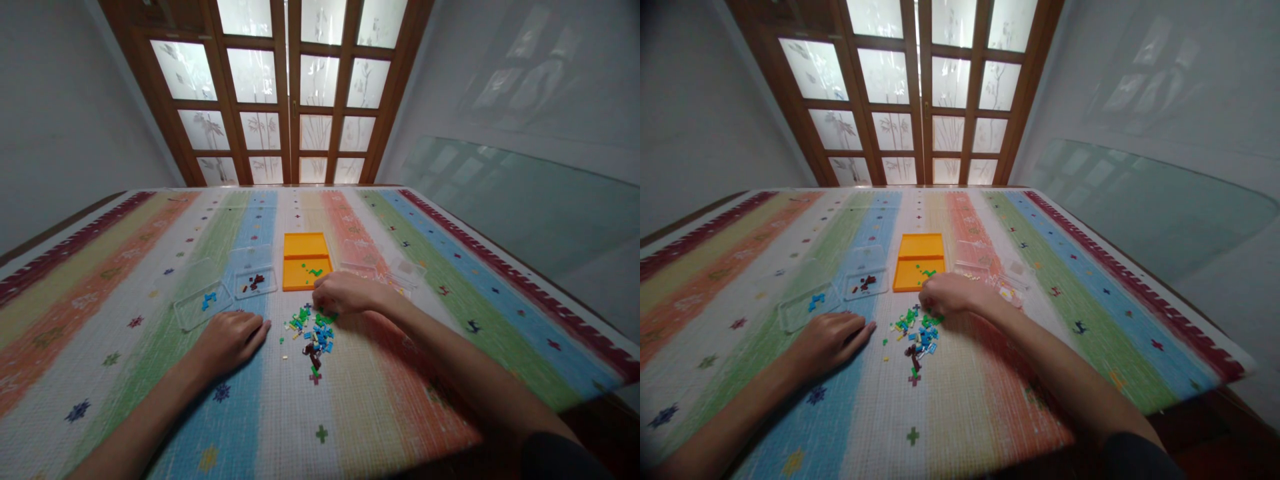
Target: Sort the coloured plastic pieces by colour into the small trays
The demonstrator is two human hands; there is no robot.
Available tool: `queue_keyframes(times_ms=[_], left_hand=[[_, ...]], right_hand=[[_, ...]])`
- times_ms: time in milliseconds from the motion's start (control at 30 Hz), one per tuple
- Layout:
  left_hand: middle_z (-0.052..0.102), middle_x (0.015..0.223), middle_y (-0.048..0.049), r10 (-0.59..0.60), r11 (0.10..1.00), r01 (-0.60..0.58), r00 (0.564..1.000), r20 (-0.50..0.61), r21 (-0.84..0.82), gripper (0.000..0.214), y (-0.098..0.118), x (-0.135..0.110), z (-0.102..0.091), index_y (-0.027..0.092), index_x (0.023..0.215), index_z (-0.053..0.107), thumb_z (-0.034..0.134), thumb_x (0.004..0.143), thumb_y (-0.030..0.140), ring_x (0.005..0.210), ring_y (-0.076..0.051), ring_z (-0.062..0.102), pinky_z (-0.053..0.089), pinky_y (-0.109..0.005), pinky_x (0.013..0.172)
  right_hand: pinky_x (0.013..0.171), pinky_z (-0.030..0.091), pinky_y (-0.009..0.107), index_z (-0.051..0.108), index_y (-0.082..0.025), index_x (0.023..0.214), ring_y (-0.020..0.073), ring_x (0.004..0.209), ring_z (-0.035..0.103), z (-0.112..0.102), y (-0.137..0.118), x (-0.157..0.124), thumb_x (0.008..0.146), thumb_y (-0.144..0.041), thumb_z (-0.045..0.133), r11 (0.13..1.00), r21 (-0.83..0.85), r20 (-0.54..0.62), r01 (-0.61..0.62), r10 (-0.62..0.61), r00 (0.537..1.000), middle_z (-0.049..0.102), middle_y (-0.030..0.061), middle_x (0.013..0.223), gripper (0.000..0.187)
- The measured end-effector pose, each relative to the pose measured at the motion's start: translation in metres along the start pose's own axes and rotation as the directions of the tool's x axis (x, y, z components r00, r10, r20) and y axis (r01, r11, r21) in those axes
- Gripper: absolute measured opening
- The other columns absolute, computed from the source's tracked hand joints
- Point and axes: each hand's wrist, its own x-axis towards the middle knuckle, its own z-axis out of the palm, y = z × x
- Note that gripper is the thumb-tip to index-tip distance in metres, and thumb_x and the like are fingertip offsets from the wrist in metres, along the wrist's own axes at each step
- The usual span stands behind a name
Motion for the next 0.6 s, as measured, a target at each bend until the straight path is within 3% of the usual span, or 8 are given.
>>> queue_keyframes(times_ms=[333, 600], left_hand=[[0.057, 0.055, -0.001, 0.023, 0.999, -0.023, 1.0, -0.015, 0.027, 0.046, -0.0006, -0.0004, 0.0016, 0.019, 0.067, 0.056, 0.036, 0.108, 0.028, 0.05, -0.015, 0.053, 0.037, -0.028, 0.054], [0.057, 0.055, -0.0008, 0.03, 0.999, -0.029, 0.999, -0.032, 0.033, 0.047, -0.0012, -0.0007, 0.0017, 0.019, 0.067, 0.055, 0.035, 0.108, 0.028, 0.049, -0.015, 0.054, 0.036, -0.028, 0.054]], right_hand=[[0.062, 0.036, 0.028, 0.08, -0.019, 0.091, 0.0163, 0.075, 0.062, 0.0024, 0.0023, 0.0038, 0.081, -0.011, 0.072, 0.999, -0.05, 0.004, 0.006, -0.006, 1.0, 0.076, 0.0056, 0.089, 0.015], [0.065, 0.038, 0.026, 0.078, -0.016, 0.091, 0.0161, 0.08, 0.062, 0.0061, 0.0026, 0.004, 0.083, -0.009, 0.068, 1.0, -0.024, -0.023, -0.013, 0.012, 1.0, 0.075, 0.0082, 0.096, 0.014]])
